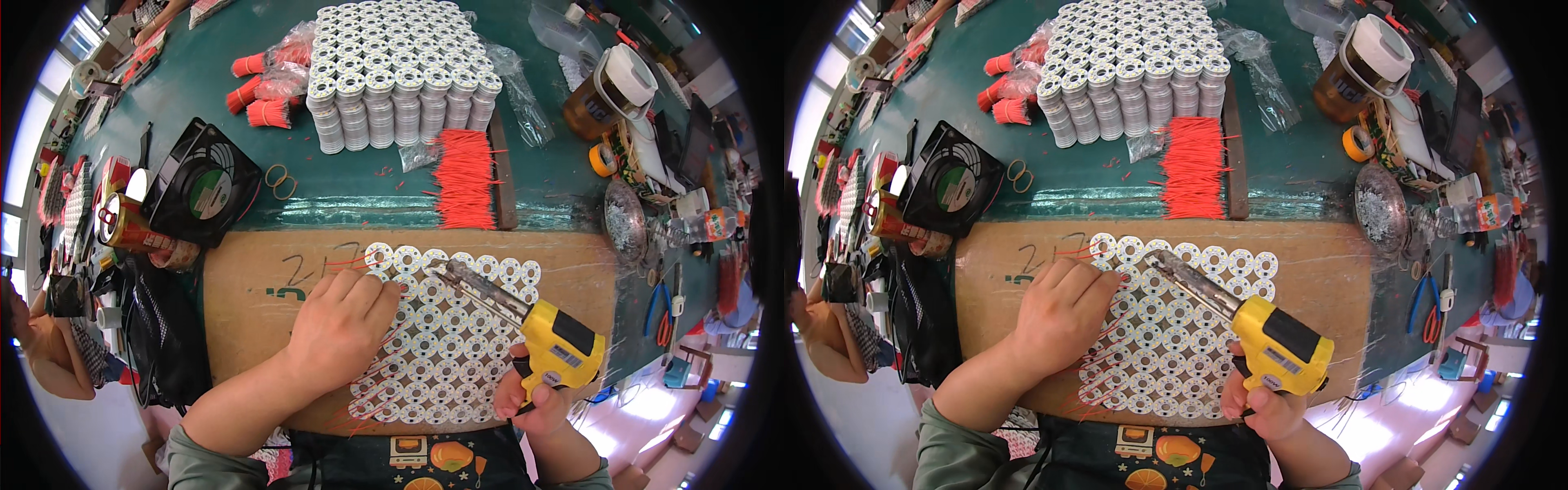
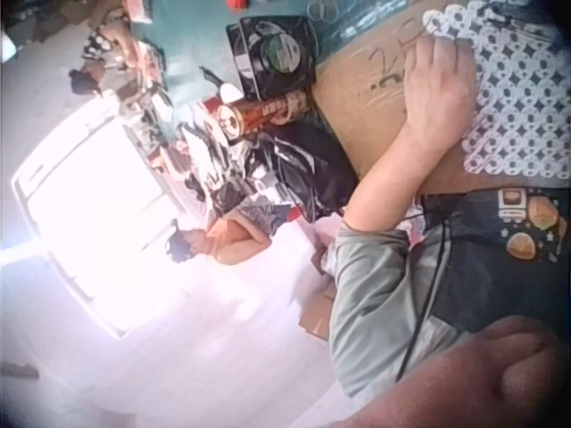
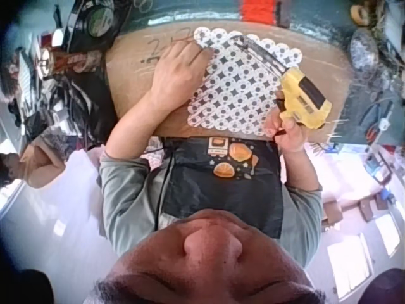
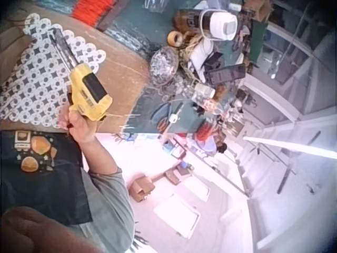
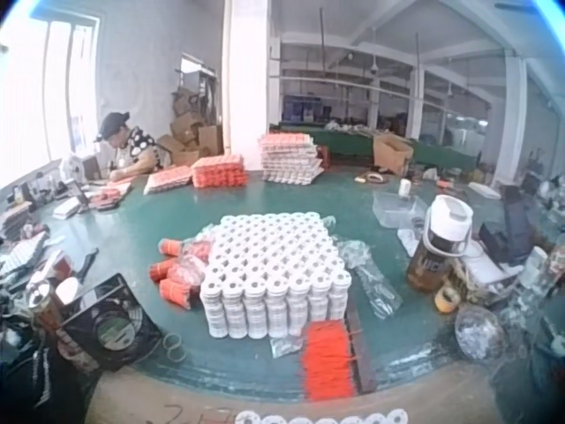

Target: The person attaches red wires to circular LED circuit boards by soldering them with a soldering iron.

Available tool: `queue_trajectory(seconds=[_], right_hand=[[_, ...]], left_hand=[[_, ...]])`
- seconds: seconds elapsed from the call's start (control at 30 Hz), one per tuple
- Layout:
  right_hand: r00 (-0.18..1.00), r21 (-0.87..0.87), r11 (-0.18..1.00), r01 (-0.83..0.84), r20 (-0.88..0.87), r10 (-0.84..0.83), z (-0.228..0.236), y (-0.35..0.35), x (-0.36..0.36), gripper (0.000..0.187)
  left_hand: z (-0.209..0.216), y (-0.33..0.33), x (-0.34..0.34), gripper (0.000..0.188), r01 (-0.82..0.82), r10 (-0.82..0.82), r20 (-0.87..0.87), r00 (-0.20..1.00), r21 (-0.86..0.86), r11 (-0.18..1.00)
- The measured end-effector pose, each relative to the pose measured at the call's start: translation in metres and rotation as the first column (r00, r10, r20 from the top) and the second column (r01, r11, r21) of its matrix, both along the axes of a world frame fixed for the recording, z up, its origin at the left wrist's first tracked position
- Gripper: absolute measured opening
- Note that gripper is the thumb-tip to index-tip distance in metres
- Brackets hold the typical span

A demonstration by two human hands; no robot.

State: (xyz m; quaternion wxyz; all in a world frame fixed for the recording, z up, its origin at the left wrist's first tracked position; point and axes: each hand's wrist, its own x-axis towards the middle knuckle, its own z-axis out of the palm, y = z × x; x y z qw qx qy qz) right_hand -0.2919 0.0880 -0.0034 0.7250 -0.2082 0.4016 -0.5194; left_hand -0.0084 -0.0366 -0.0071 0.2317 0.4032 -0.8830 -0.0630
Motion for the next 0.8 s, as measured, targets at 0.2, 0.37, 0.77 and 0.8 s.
queue_trajectory(seconds=[0.2, 0.37, 0.77, 0.8], right_hand=[[0.433, -0.308, 0.908, -0.283, -0.886, -0.166, -0.009, 0.009, -0.04, 0.044], [0.013, -0.406, 0.758, -0.51, -0.885, -0.465, 0.023, -0.044, -0.027, 0.064], [-0.248, -0.168, 0.742, -0.65, -0.875, -0.415, 0.024, -0.05, -0.03, 0.076], [-0.231, -0.182, 0.731, -0.658, -0.875, -0.425, 0.022, -0.048, -0.032, 0.076]], left_hand=[[-0.003, 0.004, 0.005, 0.032, 0.0, -0.002, 0.069, 0.998, 0.021, 1.0], [-0.005, 0.003, 0.001, 0.027, -0.035, 0.035, 0.015, 0.999, 0.008, 0.999], [0.001, 0.001, 0.002, 0.022, -0.072, 0.072, -0.037, 0.997, -0.002, 0.997], [0.002, 0.001, 0.002, 0.022, -0.079, 0.078, -0.051, 0.996, -0.011, 0.997]])
